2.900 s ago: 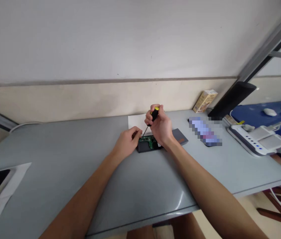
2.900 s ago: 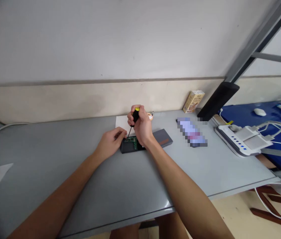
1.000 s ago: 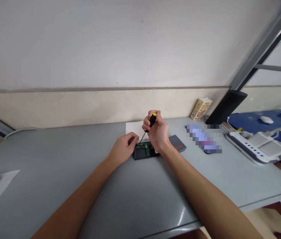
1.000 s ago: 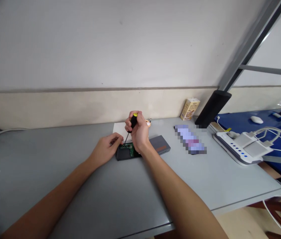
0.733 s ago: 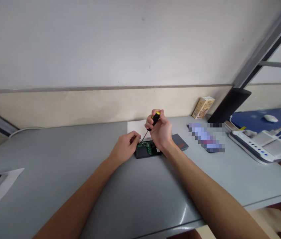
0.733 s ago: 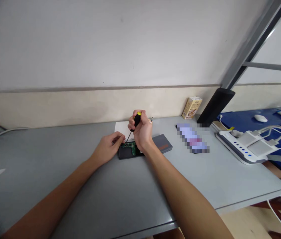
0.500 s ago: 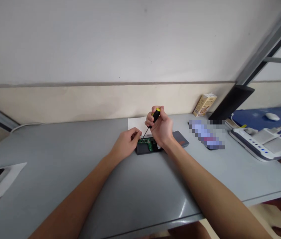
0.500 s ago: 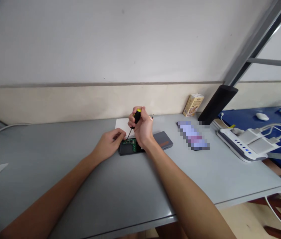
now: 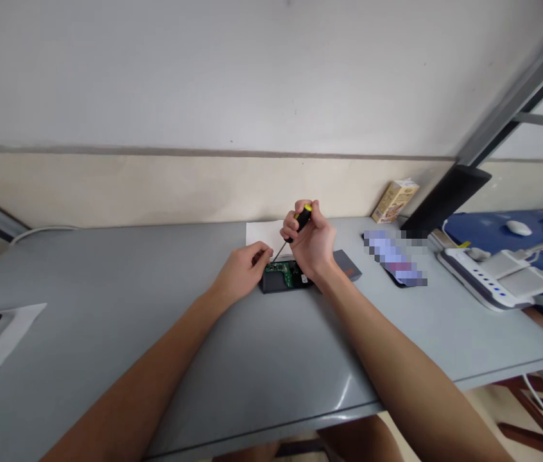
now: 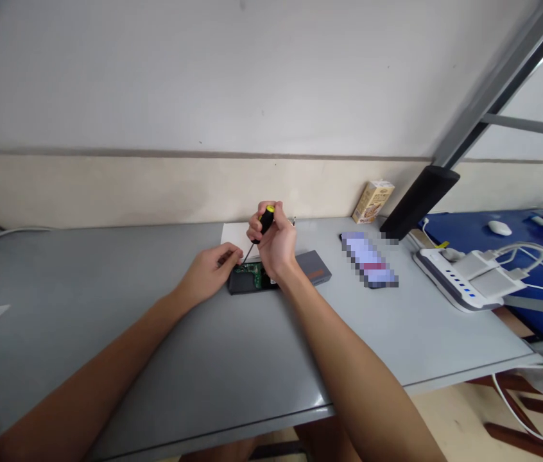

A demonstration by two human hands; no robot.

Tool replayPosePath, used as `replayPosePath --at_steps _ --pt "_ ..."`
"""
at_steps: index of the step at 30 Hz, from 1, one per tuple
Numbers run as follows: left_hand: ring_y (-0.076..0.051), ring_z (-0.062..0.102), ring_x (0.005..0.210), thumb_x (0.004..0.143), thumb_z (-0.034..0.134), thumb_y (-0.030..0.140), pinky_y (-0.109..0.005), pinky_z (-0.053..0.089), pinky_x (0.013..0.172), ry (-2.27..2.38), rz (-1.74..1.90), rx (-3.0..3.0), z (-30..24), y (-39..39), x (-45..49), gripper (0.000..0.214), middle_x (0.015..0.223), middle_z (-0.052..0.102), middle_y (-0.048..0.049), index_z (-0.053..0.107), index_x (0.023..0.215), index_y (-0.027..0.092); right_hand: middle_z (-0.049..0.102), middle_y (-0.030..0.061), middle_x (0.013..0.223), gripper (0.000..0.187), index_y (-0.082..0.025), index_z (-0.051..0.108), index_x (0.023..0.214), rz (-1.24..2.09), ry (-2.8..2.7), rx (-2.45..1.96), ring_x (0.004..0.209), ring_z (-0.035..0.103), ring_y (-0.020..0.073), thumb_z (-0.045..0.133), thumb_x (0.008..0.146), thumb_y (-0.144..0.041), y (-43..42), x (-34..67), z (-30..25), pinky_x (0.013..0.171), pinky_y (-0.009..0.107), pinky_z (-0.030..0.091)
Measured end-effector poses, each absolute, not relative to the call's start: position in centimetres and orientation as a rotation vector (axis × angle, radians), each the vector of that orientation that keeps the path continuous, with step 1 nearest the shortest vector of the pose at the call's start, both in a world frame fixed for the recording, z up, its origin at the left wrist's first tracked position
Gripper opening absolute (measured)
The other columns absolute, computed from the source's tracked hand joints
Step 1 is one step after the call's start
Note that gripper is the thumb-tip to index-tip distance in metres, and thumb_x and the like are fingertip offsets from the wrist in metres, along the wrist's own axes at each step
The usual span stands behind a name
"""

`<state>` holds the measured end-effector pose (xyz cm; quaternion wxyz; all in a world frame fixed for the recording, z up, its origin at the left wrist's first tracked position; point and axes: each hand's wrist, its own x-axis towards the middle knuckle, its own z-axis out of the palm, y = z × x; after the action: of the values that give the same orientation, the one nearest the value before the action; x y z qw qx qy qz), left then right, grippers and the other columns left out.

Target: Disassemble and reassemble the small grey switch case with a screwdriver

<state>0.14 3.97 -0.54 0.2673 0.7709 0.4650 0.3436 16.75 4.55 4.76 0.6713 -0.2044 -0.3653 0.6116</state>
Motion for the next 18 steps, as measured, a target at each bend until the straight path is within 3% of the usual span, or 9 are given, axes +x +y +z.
replayPosePath --at_steps 10,18 --pt "-0.015 0.062 0.071 0.102 0.051 0.042 -0.027 0.045 0.067 1.28 0.927 2.11 -0.64 4.03 0.15 0.031 0.083 0.073 -0.0008 0.069 0.091 0.02 0.039 -0.0027 0.064 0.041 -0.024 0.051 0.079 1.382 -0.765 -0.442 0.054 0.033 0.0122 0.044 0.102 -0.057 4.37 16.55 4.93 0.055 0.027 0.038" --pt "-0.015 0.06 0.072 0.103 0.051 0.04 -0.027 0.043 0.067 1.26 0.907 2.17 -0.26 3.61 0.29 0.028 0.083 0.07 -0.001 0.066 0.09 0.02 0.036 -0.003 0.064 0.036 -0.023 0.051 0.078 1.423 -0.723 -0.399 0.053 0.031 0.0112 0.042 0.105 -0.044 4.78 16.94 4.5 0.054 0.025 0.035"
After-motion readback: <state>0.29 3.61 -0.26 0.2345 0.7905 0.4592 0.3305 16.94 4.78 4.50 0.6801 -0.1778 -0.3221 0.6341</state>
